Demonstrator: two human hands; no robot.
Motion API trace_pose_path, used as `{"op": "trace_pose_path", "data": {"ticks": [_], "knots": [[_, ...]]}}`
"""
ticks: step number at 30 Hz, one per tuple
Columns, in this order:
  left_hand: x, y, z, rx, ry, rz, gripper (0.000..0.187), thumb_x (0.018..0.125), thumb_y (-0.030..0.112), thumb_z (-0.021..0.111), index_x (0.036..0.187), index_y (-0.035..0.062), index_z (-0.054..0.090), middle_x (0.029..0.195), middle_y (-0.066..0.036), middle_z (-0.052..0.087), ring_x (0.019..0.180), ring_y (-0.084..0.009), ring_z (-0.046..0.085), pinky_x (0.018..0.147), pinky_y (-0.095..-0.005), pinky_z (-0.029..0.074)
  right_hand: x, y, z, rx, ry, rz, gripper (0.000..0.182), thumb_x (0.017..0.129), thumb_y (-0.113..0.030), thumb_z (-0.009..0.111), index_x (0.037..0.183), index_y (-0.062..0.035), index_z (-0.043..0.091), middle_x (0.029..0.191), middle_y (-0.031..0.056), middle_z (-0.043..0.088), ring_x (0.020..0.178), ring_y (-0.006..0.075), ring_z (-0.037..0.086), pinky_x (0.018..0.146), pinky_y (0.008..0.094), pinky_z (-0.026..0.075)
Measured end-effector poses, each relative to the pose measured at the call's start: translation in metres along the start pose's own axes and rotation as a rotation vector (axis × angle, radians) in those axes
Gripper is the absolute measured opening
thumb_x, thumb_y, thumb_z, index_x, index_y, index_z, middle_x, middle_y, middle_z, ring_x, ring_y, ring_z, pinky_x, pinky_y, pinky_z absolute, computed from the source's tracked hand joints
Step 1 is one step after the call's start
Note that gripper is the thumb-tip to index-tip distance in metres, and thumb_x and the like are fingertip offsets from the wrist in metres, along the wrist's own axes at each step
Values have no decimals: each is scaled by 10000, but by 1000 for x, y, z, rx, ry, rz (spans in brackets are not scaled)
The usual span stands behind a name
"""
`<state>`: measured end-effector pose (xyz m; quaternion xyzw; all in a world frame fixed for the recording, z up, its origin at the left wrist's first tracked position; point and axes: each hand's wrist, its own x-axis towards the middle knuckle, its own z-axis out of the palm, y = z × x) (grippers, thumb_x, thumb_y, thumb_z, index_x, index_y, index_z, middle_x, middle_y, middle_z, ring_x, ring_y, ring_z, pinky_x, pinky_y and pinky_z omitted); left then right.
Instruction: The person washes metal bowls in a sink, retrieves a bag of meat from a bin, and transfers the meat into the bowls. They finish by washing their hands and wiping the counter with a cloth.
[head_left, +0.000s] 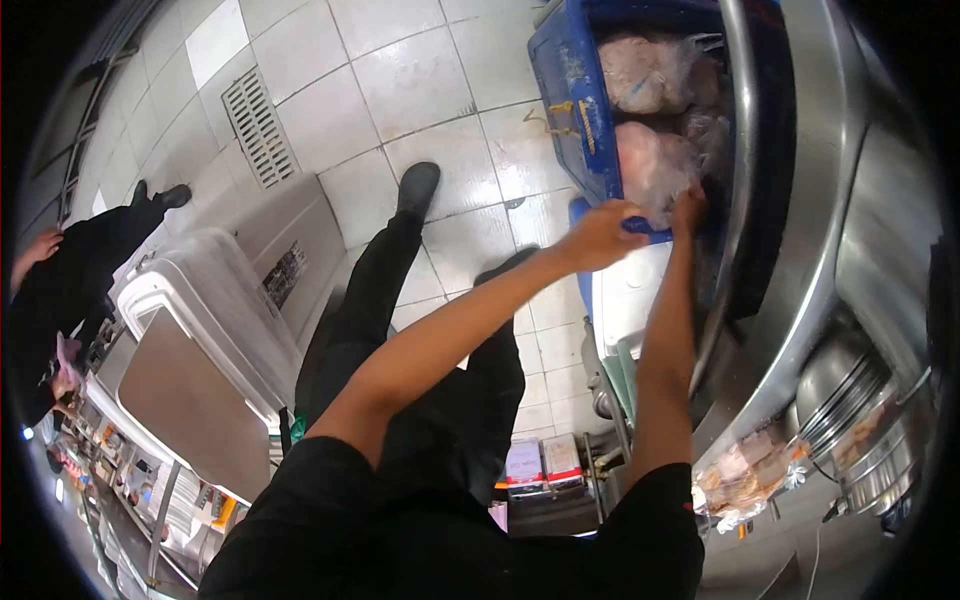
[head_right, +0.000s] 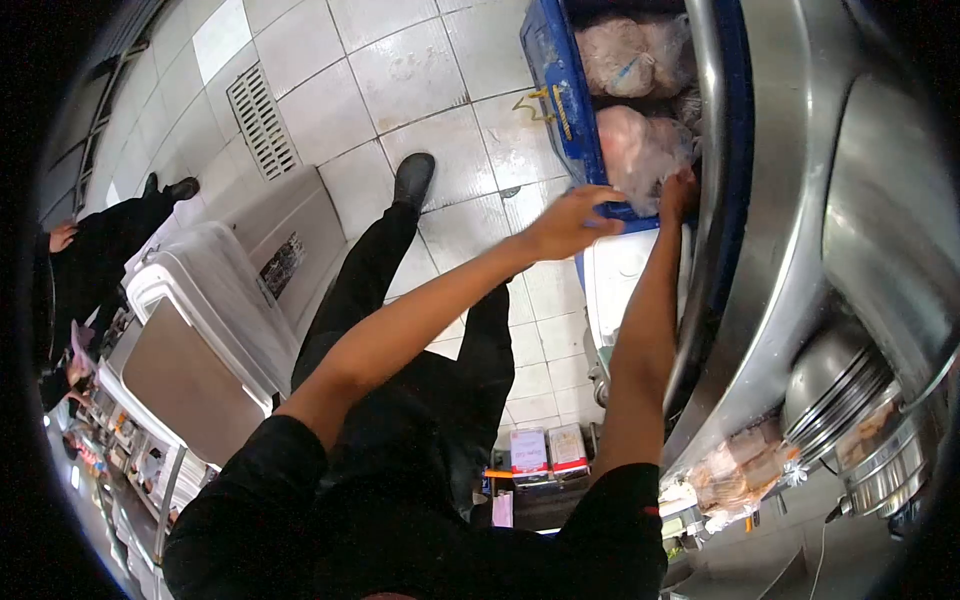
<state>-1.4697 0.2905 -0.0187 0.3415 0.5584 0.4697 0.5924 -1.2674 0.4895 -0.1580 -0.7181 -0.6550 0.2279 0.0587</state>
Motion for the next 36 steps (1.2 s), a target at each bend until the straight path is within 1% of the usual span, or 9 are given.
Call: {"op": "trace_pose_path", "data": {"ticks": [2,10,14,15,16,20,24,27,36], "knots": [[-37,-23,-34,-347,104,-12,366,874,12,567,1227,76,499,1236,-119,496,1003,-205,598,835,-302,510,20,5,19,-11,-181,52,320,877,-259,467,1071,-60,627,1119,203,596,1050,377,554,885,432,435],[-196,-96,-256,373,624,-400,298,876,245,595,1146,118,605,1080,-77,613,851,-181,613,789,-325,470,4,-18,40,-339,-143,-280,257,862,-224,516,1015,-63,646,1072,194,613,989,373,579,858,421,456],[-226,-82,-292,373,789,-528,304,903,286,562,1135,94,607,1057,-56,624,828,-155,603,737,-292,462,-22,-12,37,-321,-221,-343,231,838,-160,579,1031,-49,638,1021,173,638,965,329,605,846,382,474],[-228,-82,-286,343,821,-558,309,910,297,553,1130,88,608,1054,-51,625,822,-148,600,723,-284,458,-25,-3,37,-330,-312,-585,245,833,-165,603,1038,-34,633,1010,152,649,949,286,626,832,330,481],[-218,-87,-279,249,845,-541,294,916,286,545,1132,95,606,1035,-49,628,824,-141,600,703,-273,453,-44,-32,21,-115,-414,-371,280,845,-210,619,1053,-22,622,1011,160,655,940,277,640,843,312,472],[-160,-102,-220,151,725,-503,317,931,296,528,1156,79,582,1100,-41,597,892,-151,598,746,-281,454,-62,-40,-26,662,130,46,363,870,-239,616,1095,42,569,1034,200,630,915,294,641,822,368,493],[-126,-144,-150,19,551,-304,260,927,144,529,1174,63,543,1034,-50,575,837,-133,579,740,-265,451,-81,49,-68,655,539,175,473,862,-373,561,1153,-1,533,1068,133,610,960,291,610,932,384,411],[-125,-157,-115,-24,542,-362,238,907,78,549,1143,50,559,965,-36,558,805,-120,577,694,-248,459,-86,44,-88,1044,804,662,575,760,-447,636,1144,-28,547,1081,121,604,932,288,598,901,411,431],[-152,-187,-131,-68,758,-476,209,904,189,585,1058,49,604,991,-76,586,814,-138,609,706,-258,488,-106,48,-86,1238,646,536,759,718,-492,683,1257,-24,424,1256,159,453,1135,328,444,991,503,318]]}}
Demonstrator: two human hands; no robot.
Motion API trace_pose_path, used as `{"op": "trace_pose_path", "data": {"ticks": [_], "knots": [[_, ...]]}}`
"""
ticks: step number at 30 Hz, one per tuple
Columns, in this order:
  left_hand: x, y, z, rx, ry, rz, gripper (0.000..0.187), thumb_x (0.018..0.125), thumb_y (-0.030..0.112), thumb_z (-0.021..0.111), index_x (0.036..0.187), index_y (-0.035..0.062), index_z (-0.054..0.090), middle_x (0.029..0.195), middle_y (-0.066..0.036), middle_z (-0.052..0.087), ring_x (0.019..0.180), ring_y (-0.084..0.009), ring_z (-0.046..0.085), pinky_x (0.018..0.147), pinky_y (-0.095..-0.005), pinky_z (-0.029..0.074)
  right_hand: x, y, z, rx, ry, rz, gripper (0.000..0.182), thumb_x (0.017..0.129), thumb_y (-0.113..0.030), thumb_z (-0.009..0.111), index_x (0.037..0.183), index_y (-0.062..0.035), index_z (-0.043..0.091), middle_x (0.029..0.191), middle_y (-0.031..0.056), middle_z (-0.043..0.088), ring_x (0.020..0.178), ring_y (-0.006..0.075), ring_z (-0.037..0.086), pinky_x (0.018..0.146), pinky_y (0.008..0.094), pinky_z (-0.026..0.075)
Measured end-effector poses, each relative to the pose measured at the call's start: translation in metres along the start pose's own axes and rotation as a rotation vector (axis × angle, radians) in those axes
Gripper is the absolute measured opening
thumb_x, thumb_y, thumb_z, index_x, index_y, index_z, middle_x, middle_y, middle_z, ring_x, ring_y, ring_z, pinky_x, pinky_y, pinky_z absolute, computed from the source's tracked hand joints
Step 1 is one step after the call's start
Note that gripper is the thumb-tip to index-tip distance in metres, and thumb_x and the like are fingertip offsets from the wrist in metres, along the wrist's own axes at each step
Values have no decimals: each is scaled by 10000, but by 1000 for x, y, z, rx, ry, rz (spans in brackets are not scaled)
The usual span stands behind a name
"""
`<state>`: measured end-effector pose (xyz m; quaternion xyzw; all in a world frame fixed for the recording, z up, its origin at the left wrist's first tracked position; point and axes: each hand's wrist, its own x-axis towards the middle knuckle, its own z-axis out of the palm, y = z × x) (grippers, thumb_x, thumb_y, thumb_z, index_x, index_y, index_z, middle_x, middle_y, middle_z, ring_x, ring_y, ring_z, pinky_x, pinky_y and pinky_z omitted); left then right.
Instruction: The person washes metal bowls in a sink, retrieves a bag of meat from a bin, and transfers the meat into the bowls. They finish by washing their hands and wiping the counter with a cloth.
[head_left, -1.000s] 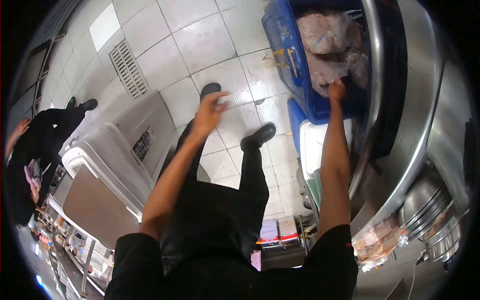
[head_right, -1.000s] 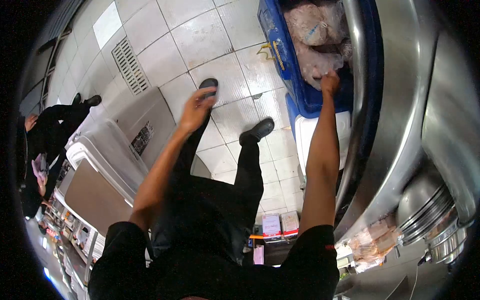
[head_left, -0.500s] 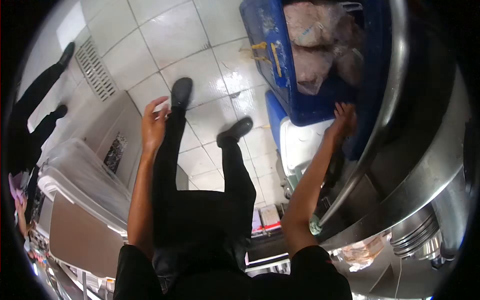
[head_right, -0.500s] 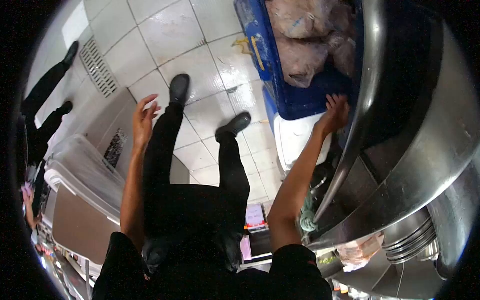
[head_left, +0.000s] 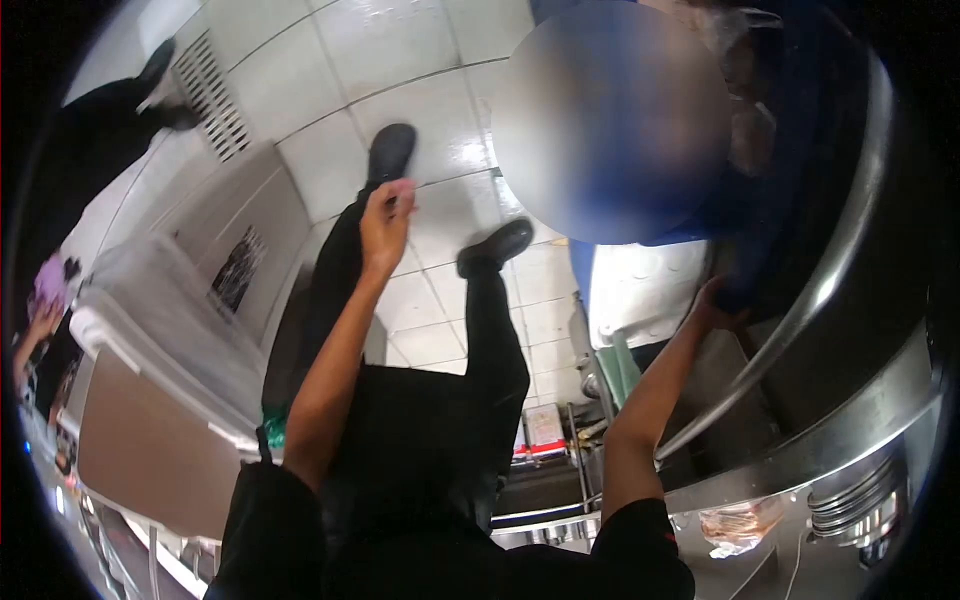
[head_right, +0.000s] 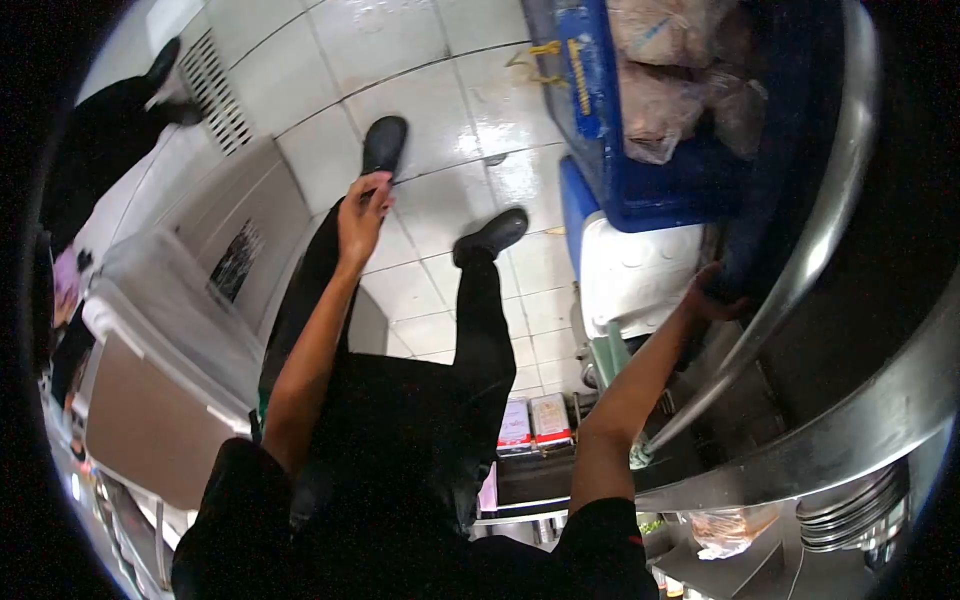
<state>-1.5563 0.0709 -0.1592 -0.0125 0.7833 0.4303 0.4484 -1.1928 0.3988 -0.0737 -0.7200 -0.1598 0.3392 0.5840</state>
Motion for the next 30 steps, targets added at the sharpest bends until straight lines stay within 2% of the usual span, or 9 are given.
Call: {"op": "trace_pose_path", "data": {"ticks": [5,8,14,18,22,24,26,28,30], "knots": [[4,34,-20,33,-21,269,218,914,193,565,1092,71,597,993,-29,615,766,-116,595,673,-246,464,-84,24,-13,131,-252,268,872,694,-517,708,1320,-21,356,1353,181,369,1248,351,359,1040,554,256],[18,76,-66,33,57,195,262,908,201,571,1135,71,589,1089,-53,618,847,-152,633,707,-268,486,-139,35,-52,295,-513,792,962,696,-513,721,1380,-17,259,1413,169,317,1329,343,270,1076,569,198],[3,132,-128,189,110,235,328,888,263,590,1142,55,588,1037,-65,623,809,-150,618,688,-267,476,-121,30,-101,605,-199,605,850,752,-579,640,1375,-80,347,1402,182,350,1310,318,314,1089,482,239],[-22,127,-70,189,-14,270,362,872,315,614,1132,65,590,1032,-76,611,825,-153,605,731,-277,466,-180,28,-59,224,-469,606,875,733,-567,660,1387,-99,315,1441,51,315,1303,260,321,1068,508,279],[-80,177,43,575,-78,800,625,760,370,726,1264,86,487,1324,-246,396,1205,-380,417,975,-451,380,-246,34,-29,-65,-746,961,1025,748,-752,444,1461,-115,74,1427,217,281,1206,345,460,981,499,363],[-98,208,85,784,-89,743,841,675,529,736,1371,204,394,1422,-317,224,1322,-487,205,1039,-534,265,-248,32,-19,-250,-1081,837,982,766,-741,458,1359,26,308,1262,198,506,1100,312,556,929,428,426],[-94,221,111,1138,-64,870,1004,582,620,747,1403,207,343,1444,-330,130,1331,-513,129,1048,-572,211,-238,22,-28,-321,-1022,814,864,778,-701,500,1266,8,433,1165,156,571,1058,276,576,868,446,470],[-48,214,125,815,-64,1165,1126,490,656,766,1418,209,311,1460,-323,57,1340,-508,88,1060,-580,173,-223,23,-52,-348,-694,821,831,754,-694,548,1213,-6,476,1107,144,595,989,261,600,793,447,506],[-31,239,134,928,-87,1086,1179,441,678,768,1410,169,328,1460,-324,59,1343,-501,84,1052,-577,198,-211,5,-66,-199,-408,791,816,778,-618,588,1258,23,434,1077,148,609,938,270,622,698,433,560]]}}
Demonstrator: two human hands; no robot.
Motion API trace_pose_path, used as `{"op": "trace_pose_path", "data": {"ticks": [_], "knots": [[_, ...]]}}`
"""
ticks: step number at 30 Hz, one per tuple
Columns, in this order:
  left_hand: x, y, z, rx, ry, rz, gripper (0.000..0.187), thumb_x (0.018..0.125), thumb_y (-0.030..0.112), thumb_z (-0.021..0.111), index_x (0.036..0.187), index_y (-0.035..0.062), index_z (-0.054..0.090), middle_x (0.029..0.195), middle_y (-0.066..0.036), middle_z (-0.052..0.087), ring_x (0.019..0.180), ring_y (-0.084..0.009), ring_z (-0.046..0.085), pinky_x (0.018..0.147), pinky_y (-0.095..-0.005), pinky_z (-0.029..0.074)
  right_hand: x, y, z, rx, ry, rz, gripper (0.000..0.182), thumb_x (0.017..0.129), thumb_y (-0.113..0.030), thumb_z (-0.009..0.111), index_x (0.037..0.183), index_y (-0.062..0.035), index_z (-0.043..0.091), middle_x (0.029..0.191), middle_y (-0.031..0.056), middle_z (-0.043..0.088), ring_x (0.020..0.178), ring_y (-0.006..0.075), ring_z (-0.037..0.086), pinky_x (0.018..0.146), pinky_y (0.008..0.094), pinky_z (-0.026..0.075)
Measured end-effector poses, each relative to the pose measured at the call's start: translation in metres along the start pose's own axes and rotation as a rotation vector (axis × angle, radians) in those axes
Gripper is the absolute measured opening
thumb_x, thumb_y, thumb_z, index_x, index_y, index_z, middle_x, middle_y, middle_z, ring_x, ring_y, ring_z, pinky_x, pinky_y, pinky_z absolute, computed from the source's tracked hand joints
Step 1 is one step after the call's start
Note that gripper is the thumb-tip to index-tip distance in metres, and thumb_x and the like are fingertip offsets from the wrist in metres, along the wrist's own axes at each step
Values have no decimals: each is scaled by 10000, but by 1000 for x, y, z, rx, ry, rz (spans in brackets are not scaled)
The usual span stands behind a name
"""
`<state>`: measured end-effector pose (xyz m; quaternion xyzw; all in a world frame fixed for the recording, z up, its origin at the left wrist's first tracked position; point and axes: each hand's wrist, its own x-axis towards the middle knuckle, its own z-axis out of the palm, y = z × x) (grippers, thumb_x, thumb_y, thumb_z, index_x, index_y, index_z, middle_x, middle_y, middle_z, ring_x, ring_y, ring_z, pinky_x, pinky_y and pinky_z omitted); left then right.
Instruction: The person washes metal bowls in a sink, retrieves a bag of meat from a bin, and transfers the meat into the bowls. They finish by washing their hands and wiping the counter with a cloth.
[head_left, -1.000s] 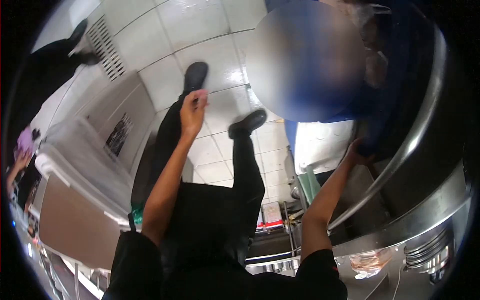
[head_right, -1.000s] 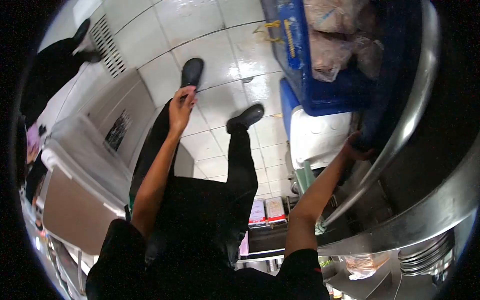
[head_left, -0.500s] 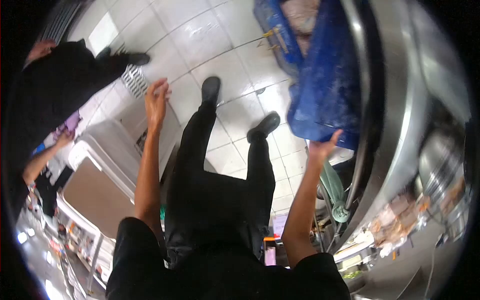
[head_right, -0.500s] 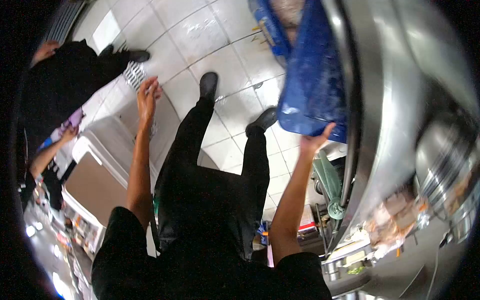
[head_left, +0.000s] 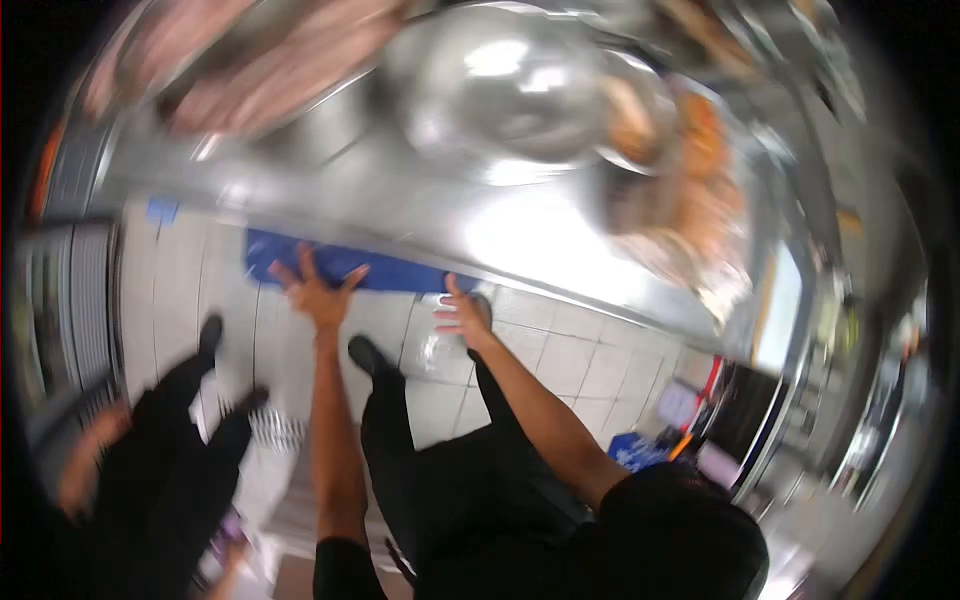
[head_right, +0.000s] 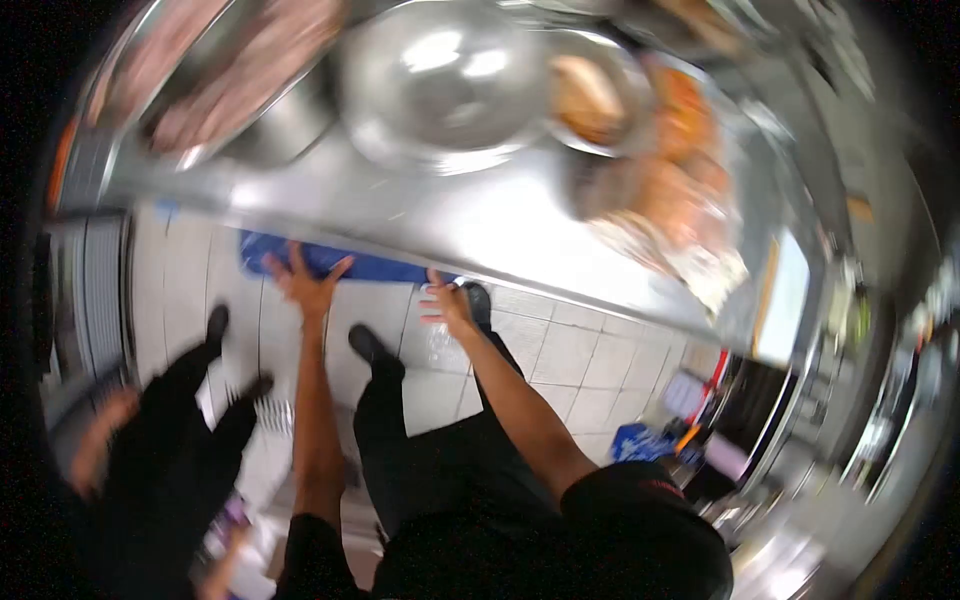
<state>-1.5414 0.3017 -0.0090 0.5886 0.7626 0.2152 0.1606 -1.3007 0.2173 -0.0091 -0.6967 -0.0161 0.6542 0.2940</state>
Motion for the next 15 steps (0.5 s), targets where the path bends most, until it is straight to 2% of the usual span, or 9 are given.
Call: {"op": "trace_pose_path", "data": {"ticks": [1,2,3,4,5,6,8,13,15], "knots": [[14,-3,2,23,-41,-57,1164,464,665,773,1409,152,327,1473,-299,36,1350,-492,56,1025,-625,194,1,-4,2,112,66,-146,730,822,-497,613,1268,47,416,1174,179,559,961,307,620,696,455,566],[27,-19,13,56,-65,-73,1127,495,647,775,1411,170,323,1495,-244,-20,1358,-477,38,963,-708,186,48,16,0,139,50,-190,333,883,-278,586,1052,2,523,1046,145,621,817,297,663,600,418,583],[46,-18,13,62,-126,-114,1056,568,586,776,1422,197,292,1508,-189,-64,1362,-467,38,905,-765,179,110,50,-5,319,-178,-189,214,888,-169,563,1020,-1,544,945,134,650,722,271,675,582,370,586],[62,-25,19,114,-181,-145,995,638,555,734,1437,221,242,1515,-152,-67,1369,-449,27,905,-772,180,110,43,15,306,-90,-305,197,881,-163,561,978,8,553,882,153,650,718,280,673,587,360,574],[84,-28,21,447,-330,-238,987,681,676,610,1459,245,183,1525,-133,-2,1328,-386,239,885,-699,310,109,35,35,284,3,-417,185,874,-157,560,935,17,561,819,171,650,713,289,670,592,351,561],[103,-70,51,420,-433,-270,879,752,576,561,1448,178,201,1517,-143,35,1370,-437,52,911,-775,176,108,25,45,240,46,-475,195,870,-162,562,939,20,560,816,176,648,715,297,667,599,357,558],[136,-120,75,511,-408,-179,818,784,546,520,1437,154,222,1507,-156,102,1370,-432,71,921,-771,169,102,10,59,132,75,-563,215,862,-172,568,946,26,557,810,185,645,720,313,661,612,370,552],[146,-83,34,587,-424,265,519,851,455,556,1199,71,522,1163,-144,536,1136,-285,458,939,-444,378,92,-12,59,-205,103,-820,268,842,-196,582,964,41,549,795,209,636,733,351,645,644,403,536],[140,-56,14,590,-455,392,490,862,438,567,1168,55,573,1120,-142,612,1106,-267,529,945,-380,417,63,-8,30,-444,224,-1175,290,833,-206,587,971,47,546,788,218,633,738,367,639,656,416,529]]}}
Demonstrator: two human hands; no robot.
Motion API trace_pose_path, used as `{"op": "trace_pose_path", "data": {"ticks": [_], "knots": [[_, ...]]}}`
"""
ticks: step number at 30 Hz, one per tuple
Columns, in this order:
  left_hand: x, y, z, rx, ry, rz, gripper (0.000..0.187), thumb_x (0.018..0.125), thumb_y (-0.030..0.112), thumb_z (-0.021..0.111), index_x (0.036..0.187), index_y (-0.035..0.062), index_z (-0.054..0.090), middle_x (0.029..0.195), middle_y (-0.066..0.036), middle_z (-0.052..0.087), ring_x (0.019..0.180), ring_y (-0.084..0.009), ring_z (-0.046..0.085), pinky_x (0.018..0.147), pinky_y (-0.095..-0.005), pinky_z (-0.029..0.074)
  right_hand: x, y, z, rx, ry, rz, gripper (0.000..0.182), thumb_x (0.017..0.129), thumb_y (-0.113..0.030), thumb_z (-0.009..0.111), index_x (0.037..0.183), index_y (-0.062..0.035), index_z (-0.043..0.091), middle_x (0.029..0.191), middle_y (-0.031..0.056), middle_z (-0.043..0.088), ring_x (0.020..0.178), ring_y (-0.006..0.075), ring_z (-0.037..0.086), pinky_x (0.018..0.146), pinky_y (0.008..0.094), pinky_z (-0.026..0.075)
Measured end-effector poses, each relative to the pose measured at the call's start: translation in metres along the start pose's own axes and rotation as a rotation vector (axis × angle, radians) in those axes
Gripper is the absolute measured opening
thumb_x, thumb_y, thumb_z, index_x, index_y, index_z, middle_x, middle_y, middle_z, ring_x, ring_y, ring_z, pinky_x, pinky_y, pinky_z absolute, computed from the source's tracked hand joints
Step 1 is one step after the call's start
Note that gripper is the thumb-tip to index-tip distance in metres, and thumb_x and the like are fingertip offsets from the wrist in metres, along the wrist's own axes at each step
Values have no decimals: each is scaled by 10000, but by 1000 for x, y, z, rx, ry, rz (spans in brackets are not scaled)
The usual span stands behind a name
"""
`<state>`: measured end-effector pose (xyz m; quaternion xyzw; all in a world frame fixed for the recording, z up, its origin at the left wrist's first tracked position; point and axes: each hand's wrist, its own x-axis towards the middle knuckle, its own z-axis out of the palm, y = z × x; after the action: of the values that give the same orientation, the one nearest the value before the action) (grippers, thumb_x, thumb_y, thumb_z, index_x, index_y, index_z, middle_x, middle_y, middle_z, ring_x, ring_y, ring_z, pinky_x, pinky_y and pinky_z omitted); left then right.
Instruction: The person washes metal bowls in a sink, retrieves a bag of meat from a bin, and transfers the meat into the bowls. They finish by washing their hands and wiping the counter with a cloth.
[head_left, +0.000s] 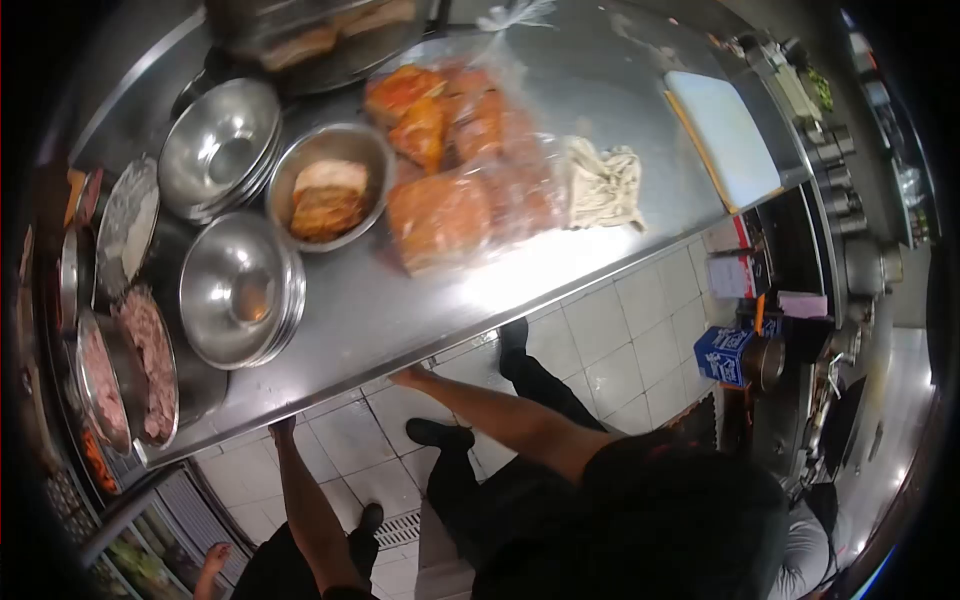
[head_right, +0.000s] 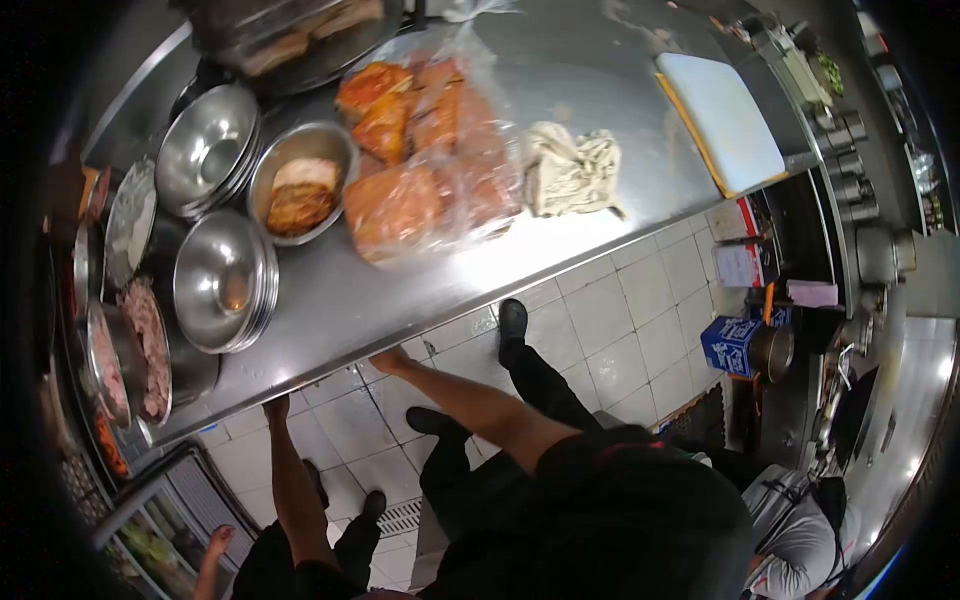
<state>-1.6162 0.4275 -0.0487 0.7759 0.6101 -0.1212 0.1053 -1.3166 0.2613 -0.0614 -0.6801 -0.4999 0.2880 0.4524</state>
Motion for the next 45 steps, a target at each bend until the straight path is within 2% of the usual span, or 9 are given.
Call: {"op": "trace_pose_path", "data": {"ticks": [5,7,11,16,26,29,32,38,45], "knots": [[-68,32,-17,-376,-272,122,514,855,514,545,1167,107,587,1254,-157,528,1143,-359,485,975,-413,378,-81,-60,-215,197,-1244,11,173,813,-194,598,783,-30,643,807,135,662,750,242,638,702,376,496],[-124,68,1,-657,-311,73,308,870,261,617,1112,71,615,1174,-123,577,1041,-238,558,875,-349,463,-57,-163,-370,589,-897,454,111,819,-125,589,848,-56,671,852,107,675,785,246,646,692,353,507],[-230,269,-81,-1016,-595,-57,294,872,126,603,1153,44,578,1023,-55,622,921,-155,601,746,-270,493,17,-175,-505,-665,266,-117,333,857,-304,596,1163,-171,603,1248,138,542,1203,339,461,1036,511,304],[-259,467,-163,-972,-869,455,323,906,231,583,1169,43,571,1083,-81,628,1022,-176,585,884,-304,447,1,-80,-546,-648,91,-238,421,867,-321,559,1271,-208,523,1410,98,389,1338,332,284,1101,523,160],[-219,550,-280,-887,-1101,643,310,915,181,566,1193,43,555,1165,-93,589,1073,-172,561,907,-293,434,111,18,-735,-1057,267,51,542,822,-174,468,1348,-61,398,1391,257,337,1326,362,280,1109,470,165],[-201,605,-315,-1082,-1111,510,329,910,161,569,1206,22,536,1173,-97,586,1089,-173,550,924,-288,422,168,10,-703,-980,562,18,520,840,-247,477,1315,-43,423,1345,281,376,1282,398,328,1082,468,225],[-184,613,-345,-1107,-1078,563,335,912,142,560,1219,15,521,1187,-92,581,1097,-173,547,940,-290,409,124,13,-633,-931,224,-211,501,919,-325,426,1341,-55,403,1346,180,422,1075,343,468,884,497,368],[-133,639,-374,-1048,-904,622,326,902,124,564,1223,71,536,1198,-55,572,1110,-160,536,948,-295,400,93,-61,-505,-221,-247,-353,442,899,-240,480,1338,-202,446,1496,82,224,1347,289,279,1118,379,202],[-120,664,-379,-951,-784,494,325,886,79,564,1204,19,532,1191,-83,568,1121,-168,526,951,-294,397,316,68,-740,-787,184,-149,549,891,-505,437,1376,-251,388,1466,170,260,1326,361,292,1088,535,136]]}}
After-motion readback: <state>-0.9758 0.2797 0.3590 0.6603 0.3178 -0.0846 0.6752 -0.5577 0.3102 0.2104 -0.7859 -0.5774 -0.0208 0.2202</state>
